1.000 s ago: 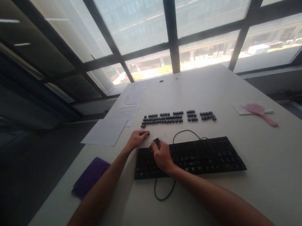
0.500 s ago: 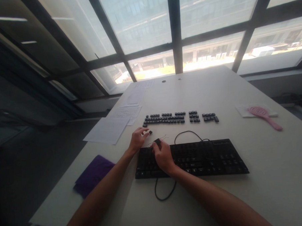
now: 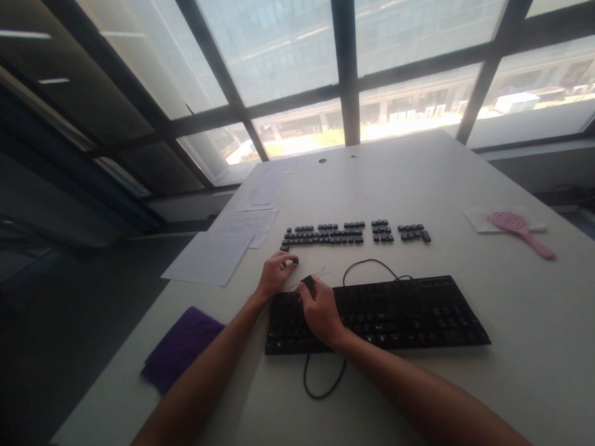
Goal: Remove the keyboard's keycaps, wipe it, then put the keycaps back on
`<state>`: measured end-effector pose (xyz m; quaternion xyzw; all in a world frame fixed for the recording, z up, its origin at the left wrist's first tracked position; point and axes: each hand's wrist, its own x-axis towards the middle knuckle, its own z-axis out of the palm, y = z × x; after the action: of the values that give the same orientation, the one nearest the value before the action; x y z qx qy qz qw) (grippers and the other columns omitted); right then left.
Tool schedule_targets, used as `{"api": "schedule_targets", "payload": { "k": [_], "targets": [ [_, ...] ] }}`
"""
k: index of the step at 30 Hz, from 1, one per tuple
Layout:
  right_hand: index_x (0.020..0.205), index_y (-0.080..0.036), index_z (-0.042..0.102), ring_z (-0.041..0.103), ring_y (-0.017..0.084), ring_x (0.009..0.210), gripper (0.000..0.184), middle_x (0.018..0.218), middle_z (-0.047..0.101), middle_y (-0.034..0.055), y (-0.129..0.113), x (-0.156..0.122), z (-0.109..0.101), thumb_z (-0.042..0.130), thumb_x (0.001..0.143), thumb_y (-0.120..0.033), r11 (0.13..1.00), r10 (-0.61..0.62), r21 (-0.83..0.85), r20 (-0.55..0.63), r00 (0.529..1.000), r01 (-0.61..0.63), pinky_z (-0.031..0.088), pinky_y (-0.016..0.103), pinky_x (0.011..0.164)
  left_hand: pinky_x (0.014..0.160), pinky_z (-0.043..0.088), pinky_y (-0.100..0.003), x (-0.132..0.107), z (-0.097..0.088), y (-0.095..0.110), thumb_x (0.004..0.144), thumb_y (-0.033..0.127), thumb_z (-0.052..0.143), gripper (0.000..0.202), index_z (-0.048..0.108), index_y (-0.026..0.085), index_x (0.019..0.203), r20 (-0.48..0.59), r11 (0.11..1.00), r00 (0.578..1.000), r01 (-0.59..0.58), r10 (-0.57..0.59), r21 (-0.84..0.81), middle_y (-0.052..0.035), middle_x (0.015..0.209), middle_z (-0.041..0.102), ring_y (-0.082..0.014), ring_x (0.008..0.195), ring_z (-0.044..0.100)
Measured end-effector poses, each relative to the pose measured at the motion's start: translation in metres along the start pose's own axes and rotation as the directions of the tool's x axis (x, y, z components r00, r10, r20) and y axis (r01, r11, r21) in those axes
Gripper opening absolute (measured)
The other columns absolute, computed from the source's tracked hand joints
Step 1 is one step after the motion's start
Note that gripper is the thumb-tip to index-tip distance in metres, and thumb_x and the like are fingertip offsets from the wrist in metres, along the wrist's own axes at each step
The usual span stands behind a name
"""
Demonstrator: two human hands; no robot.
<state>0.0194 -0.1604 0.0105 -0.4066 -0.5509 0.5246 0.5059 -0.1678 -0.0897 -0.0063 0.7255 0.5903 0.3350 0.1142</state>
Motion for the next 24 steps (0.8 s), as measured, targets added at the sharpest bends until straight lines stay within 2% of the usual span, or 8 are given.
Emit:
{"api": "schedule_targets", "payload": {
  "k": [4, 8, 11, 16, 21, 24],
  "targets": [
    [0.078, -0.017, 0.065, 0.058, 0.016, 0.061, 0.027, 0.066, 0.063, 0.0015, -0.002, 0.000, 0.000, 0.055, 0.093, -0.037, 1.000, 0.005, 0.009, 0.003, 1.000, -0.005, 0.045, 0.027, 0.061, 0.070, 0.051, -0.026, -0.001, -0.002, 0.000, 0.082, 0.019, 0.067, 0.032, 0.069, 0.021, 0.114, -0.010, 1.000, 1.000, 0.004, -0.004, -0.004, -0.0037, 0.101, 0.066, -0.0134, 0.073, 0.058],
    [0.079, -0.018, 0.064, 0.057, 0.016, 0.061, 0.025, 0.066, 0.063, 0.0011, -0.003, -0.001, -0.001, 0.055, 0.094, -0.036, 1.000, 0.001, -0.002, 0.012, 1.000, -0.001, 0.044, 0.027, 0.061, 0.069, 0.050, -0.029, 0.004, 0.001, 0.002, 0.077, 0.026, 0.075, 0.020, 0.070, 0.017, 0.095, -0.029, 0.999, 0.999, 0.031, -0.030, 0.027, -0.0026, 0.085, 0.064, -0.0148, 0.068, 0.055],
    [0.078, -0.018, 0.065, 0.058, 0.016, 0.061, 0.026, 0.066, 0.063, 0.0012, -0.002, -0.001, -0.001, 0.055, 0.094, -0.036, 1.000, -0.005, -0.023, 0.002, 1.000, 0.005, 0.044, 0.027, 0.061, 0.067, 0.049, -0.028, 0.009, 0.005, 0.003, 0.077, 0.024, 0.073, 0.012, 0.070, 0.017, 0.086, -0.005, 0.999, 1.000, 0.030, -0.030, 0.028, -0.0020, 0.081, 0.063, -0.0144, 0.066, 0.055],
    [0.080, -0.017, 0.066, 0.059, 0.017, 0.061, 0.026, 0.066, 0.063, 0.0014, -0.001, -0.001, 0.000, 0.055, 0.094, -0.036, 1.000, 0.009, -0.020, 0.011, 1.000, -0.009, 0.044, 0.027, 0.060, 0.070, 0.050, -0.027, 0.008, 0.008, 0.004, 0.079, 0.017, 0.067, 0.016, 0.073, 0.019, 0.094, 0.024, 1.000, 1.000, 0.007, -0.007, -0.004, -0.0025, 0.087, 0.065, -0.0129, 0.066, 0.057],
    [0.080, -0.018, 0.065, 0.057, 0.016, 0.061, 0.025, 0.066, 0.063, 0.0009, -0.002, -0.001, 0.000, 0.055, 0.094, -0.036, 1.000, 0.007, -0.019, 0.023, 1.000, -0.007, 0.043, 0.027, 0.061, 0.068, 0.052, -0.026, 0.005, 0.004, 0.001, 0.078, 0.020, 0.071, 0.033, 0.069, 0.019, 0.112, 0.012, 1.000, 1.000, 0.015, -0.015, -0.023, -0.0022, 0.091, 0.067, -0.0124, 0.065, 0.057],
    [0.080, -0.017, 0.065, 0.057, 0.016, 0.062, 0.025, 0.067, 0.063, 0.0010, -0.002, -0.002, 0.000, 0.055, 0.094, -0.036, 1.000, 0.014, -0.018, 0.032, 0.999, -0.014, 0.043, 0.027, 0.061, 0.068, 0.051, -0.026, 0.005, 0.004, 0.000, 0.079, 0.022, 0.072, 0.031, 0.069, 0.018, 0.110, -0.004, 1.000, 1.000, 0.013, -0.013, -0.020, -0.0026, 0.092, 0.067, -0.0128, 0.066, 0.057]
  ]
}}
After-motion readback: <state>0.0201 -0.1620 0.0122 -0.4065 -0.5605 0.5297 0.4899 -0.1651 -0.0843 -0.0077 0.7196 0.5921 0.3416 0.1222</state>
